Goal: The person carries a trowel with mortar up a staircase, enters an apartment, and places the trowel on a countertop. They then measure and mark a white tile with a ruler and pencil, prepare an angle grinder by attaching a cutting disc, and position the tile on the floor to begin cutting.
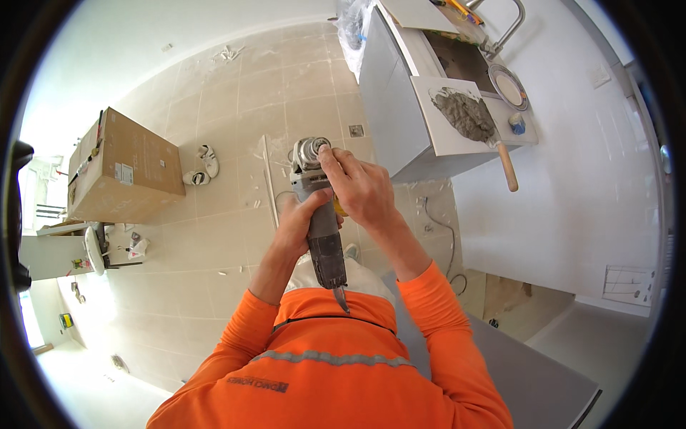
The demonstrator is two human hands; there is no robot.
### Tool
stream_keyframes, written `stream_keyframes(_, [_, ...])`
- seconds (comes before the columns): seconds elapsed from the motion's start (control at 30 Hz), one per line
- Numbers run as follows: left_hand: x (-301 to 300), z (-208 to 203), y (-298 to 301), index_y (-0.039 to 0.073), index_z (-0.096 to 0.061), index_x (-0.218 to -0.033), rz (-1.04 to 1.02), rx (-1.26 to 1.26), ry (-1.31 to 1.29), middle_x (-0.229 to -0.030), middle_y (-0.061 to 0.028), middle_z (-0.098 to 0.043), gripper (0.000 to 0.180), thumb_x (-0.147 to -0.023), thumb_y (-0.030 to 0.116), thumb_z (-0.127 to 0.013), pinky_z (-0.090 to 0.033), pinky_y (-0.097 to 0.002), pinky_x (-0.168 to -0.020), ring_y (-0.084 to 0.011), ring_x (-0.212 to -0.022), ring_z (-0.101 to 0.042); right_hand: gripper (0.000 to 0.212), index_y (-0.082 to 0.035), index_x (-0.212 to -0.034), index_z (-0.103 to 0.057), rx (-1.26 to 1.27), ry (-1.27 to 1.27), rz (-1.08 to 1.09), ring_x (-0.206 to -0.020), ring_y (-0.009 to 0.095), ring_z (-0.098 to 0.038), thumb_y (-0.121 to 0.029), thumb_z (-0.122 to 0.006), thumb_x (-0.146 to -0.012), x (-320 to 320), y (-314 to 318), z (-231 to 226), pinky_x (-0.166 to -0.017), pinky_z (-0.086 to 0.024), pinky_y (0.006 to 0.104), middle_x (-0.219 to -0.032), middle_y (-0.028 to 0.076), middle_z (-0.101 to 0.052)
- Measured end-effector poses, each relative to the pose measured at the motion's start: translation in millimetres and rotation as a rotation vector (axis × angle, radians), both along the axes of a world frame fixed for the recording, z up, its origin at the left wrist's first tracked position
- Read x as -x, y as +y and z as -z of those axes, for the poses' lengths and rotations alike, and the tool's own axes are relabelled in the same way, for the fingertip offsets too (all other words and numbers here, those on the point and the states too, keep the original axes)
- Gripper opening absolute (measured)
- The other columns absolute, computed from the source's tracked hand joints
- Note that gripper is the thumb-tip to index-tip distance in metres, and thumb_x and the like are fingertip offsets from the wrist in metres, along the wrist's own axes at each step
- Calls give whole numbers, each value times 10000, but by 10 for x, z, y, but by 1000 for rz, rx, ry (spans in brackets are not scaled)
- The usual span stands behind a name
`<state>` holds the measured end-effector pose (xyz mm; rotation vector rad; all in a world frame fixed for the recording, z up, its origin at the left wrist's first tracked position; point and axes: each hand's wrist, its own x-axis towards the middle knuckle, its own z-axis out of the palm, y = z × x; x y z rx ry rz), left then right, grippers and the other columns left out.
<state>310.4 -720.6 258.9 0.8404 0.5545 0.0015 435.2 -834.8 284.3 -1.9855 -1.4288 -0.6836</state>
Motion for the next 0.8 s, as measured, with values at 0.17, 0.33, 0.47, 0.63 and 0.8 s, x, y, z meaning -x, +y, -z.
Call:
stream_keyframes(0.17, [159,144,296,-46,-614,-1170,0,45,-7,-877,-133,-685,401,-925,243,-746,-597,-332,-581,-208,-659,-715,331,-16,-1204,-703,0,148,-65,-680,229,-723,-52,-763,-881,143,331,-20,-572,-581,319,-950,86,-738])
stream_keyframes(0.33, [264,267,503,-50,-620,-1166,4,76,-40,-883,-130,-685,412,-916,248,-753,-592,-330,-582,-201,-670,-718,278,-23,-1163,-717,54,532,77,-709,259,-734,-95,-806,-910,264,595,-101,-621,-580,343,-890,112,-748])
stream_keyframes(0.47, [327,308,629,-46,-630,-1153,31,35,-53,-882,-123,-683,410,-907,254,-761,-589,-332,-587,-196,-679,-718,314,-29,-1204,-705,146,498,-21,-678,275,-709,-111,-806,-919,284,697,-250,-622,-553,354,-969,155,-772])
stream_keyframes(0.63, [386,338,790,-44,-635,-1144,77,38,-82,-868,-115,-677,419,-900,269,-767,-591,-334,-604,-198,-688,-717,351,-63,-1269,-690,333,733,-75,-666,268,-668,-151,-791,-945,199,786,-374,-633,-527,372,-960,182,-750])
stream_keyframes(0.8, [405,360,919,-39,-607,-1197,56,124,-119,-883,-116,-674,449,-912,273,-759,-600,-346,-627,-215,-694,-720,385,-33,-1201,-684,168,803,188,-615,169,-546,-357,-739,-1000,171,686,-187,-604,-465,319,-754,105,-626])
